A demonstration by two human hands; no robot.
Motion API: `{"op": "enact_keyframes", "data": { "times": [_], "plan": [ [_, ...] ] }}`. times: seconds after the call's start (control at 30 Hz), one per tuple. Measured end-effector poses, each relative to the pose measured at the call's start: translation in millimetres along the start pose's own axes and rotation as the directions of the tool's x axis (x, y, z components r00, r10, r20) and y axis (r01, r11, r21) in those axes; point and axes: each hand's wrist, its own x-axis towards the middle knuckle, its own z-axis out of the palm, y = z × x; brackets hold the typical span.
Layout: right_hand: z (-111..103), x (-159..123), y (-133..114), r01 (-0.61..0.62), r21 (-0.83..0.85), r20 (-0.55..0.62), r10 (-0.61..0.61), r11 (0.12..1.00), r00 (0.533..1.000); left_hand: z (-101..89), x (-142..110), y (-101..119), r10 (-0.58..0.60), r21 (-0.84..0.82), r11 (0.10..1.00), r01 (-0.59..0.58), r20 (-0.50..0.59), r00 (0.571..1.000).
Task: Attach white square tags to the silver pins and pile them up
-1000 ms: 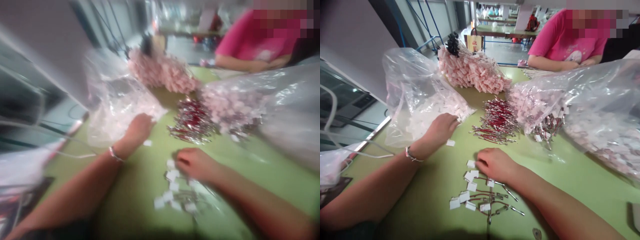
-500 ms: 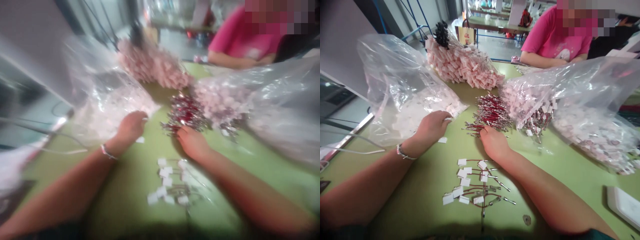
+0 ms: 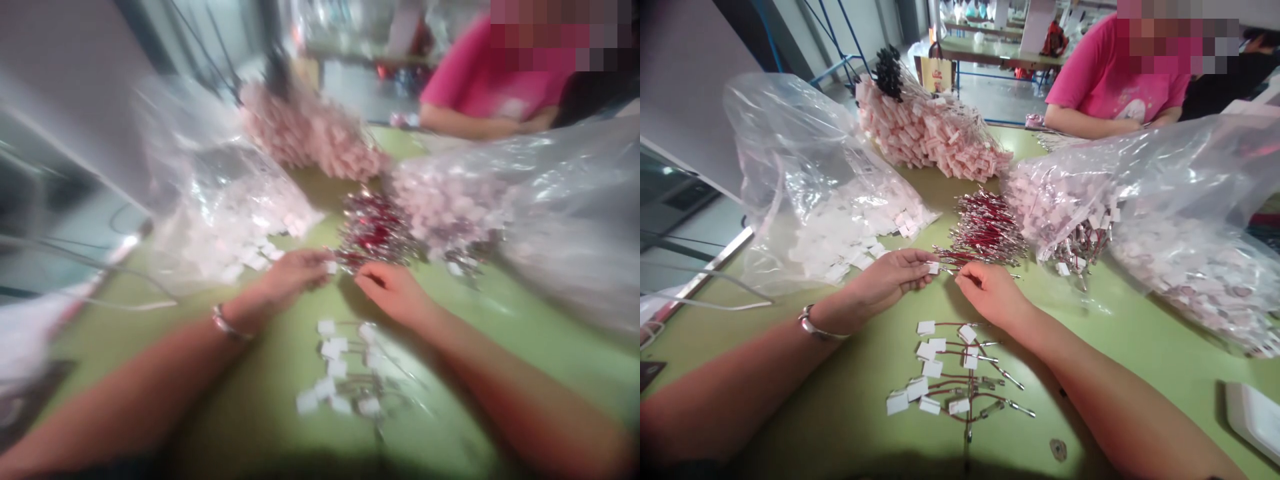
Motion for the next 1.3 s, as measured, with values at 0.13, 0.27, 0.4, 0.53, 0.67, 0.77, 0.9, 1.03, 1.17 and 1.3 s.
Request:
{"op": "enact_keyframes", "data": {
  "times": [0.13,0.27,0.4,0.53,0.67,0.77,0.9,1.03,1.17,1.3],
  "plan": [
    [-2,-2,-5,-0.023,0.063,0.043,0.021,0.998,0.999,2.7,-1,1,-0.015,-0.048,0.999,0.016,0.012,1.0],
    [-5,-4,-12,-0.14,0.171,0.209,0.103,0.975,0.973,5.7,-2,0,0.014,-0.118,0.993,-0.008,0.057,0.998],
    [-7,-6,-15,-0.286,0.285,0.316,0.192,0.915,0.929,4.0,-3,1,0.071,-0.039,0.997,-0.068,0.098,0.993],
    [-10,-7,-17,-0.361,0.288,0.369,0.245,0.887,0.897,4.7,-8,7,0.15,0.268,0.947,-0.177,0.119,0.982],
    [-10,-7,-20,-0.352,0.242,0.363,0.252,0.904,0.897,10.1,-13,7,0.183,0.381,0.891,-0.247,0.196,0.963],
    [-7,-8,-21,-0.284,0.203,0.292,0.219,0.937,0.931,12.3,-13,2,0.107,0.339,0.928,-0.152,0.148,0.983],
    [1,-9,-14,-0.092,0.108,0.192,0.07,0.99,0.979,12.0,-12,-8,0.043,0.307,0.949,-0.075,0.11,0.993],
    [8,-8,-7,-0.027,0.027,0.165,0.022,0.999,0.986,17.8,-13,-16,0.071,0.295,0.95,-0.099,0.104,0.992],
    [7,-7,-5,0.013,0.001,0.115,-0.013,1.0,0.993,22.4,-16,1,0.113,0.356,0.923,-0.145,0.109,0.988],
    [1,-10,-5,0.083,-0.026,0.245,-0.074,0.996,0.967,-5.6,-14,39,0.325,0.687,0.672,-0.277,0.062,0.944]
  ]
}}
